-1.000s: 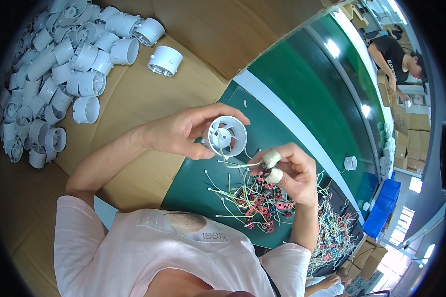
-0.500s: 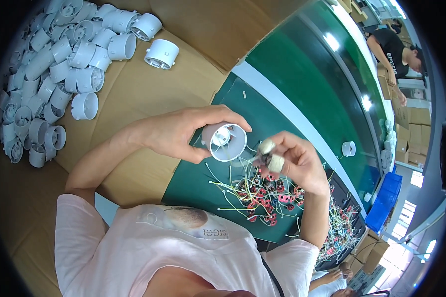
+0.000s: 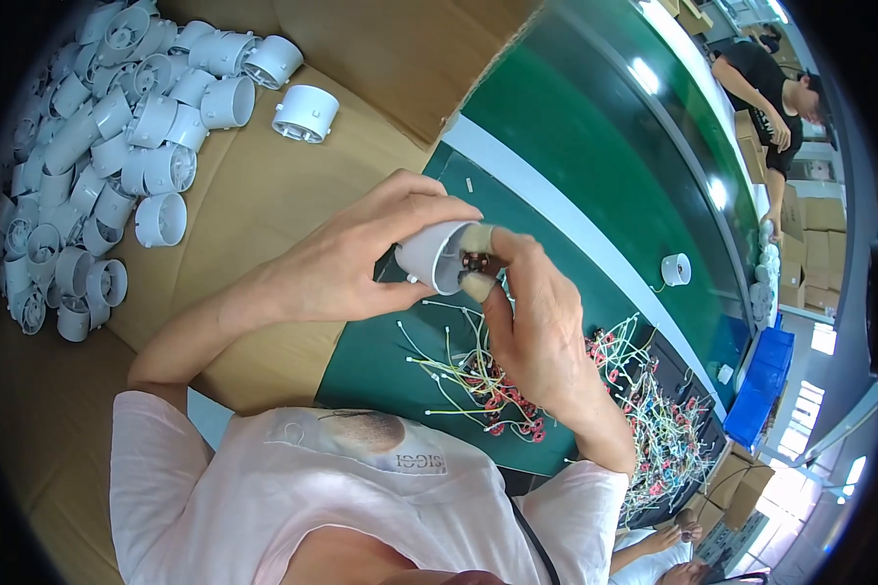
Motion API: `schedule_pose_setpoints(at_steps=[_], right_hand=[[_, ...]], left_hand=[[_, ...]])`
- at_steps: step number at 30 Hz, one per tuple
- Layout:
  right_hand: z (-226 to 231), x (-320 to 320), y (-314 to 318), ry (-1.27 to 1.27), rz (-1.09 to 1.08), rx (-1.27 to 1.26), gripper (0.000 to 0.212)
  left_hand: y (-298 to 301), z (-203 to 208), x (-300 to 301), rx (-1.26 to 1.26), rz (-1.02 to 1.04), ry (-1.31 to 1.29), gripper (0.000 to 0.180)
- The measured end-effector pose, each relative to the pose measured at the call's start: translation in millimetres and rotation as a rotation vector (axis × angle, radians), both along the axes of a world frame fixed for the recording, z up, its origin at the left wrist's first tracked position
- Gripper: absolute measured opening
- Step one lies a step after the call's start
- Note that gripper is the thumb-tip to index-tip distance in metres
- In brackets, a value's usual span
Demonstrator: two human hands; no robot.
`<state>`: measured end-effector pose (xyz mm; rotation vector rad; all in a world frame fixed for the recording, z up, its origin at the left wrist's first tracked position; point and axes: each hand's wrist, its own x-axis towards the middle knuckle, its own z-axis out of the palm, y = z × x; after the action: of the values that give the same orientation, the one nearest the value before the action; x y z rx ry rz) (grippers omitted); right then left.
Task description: Assembling LED light bulb components into their plastic housings on a production line.
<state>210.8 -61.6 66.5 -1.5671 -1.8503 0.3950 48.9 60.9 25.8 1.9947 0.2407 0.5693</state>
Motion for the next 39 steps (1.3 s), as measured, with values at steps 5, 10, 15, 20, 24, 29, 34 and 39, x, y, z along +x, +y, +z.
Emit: schedule_pose_setpoints(at_steps=[5, 10, 15, 20, 24, 29, 34, 39], right_hand=[[-3, 0, 5, -0.206, -0.044, 0.191, 0.038], [-16, 5, 4, -0.157, -0.044, 0.228, 0.038], [-21, 5, 8, -0.193, -0.005, 0.242, 0.037], [-22, 8, 13, -0.264, -0.063, 0.262, 0.037], [-26, 9, 9, -0.172, -0.124, 0.201, 0.034], [-25, 12, 6, 0.122, -0.139, -0.099, 0.029], [-31, 19, 9, 0.276, -0.124, -0.181, 0.026], [-43, 36, 16, 0.250, -0.091, -0.088, 0.023]], left_hand=[[-6, 2, 0, -0.175, 0.036, 0.103, 0.063], [-7, -4, 5, -0.121, 0.030, 0.026, 0.061], [-12, -1, 10, -0.137, 0.059, 0.058, 0.060], [-12, -11, 12, -0.175, 0.097, 0.078, 0.059], [-15, -16, 14, -0.405, 0.106, 0.134, 0.060], [-20, -29, 19, -0.520, 0.097, -0.005, 0.058], [-21, -37, 17, -0.490, 0.073, -0.032, 0.057], [-18, -26, 23, -0.481, 0.082, -0.024, 0.057]])
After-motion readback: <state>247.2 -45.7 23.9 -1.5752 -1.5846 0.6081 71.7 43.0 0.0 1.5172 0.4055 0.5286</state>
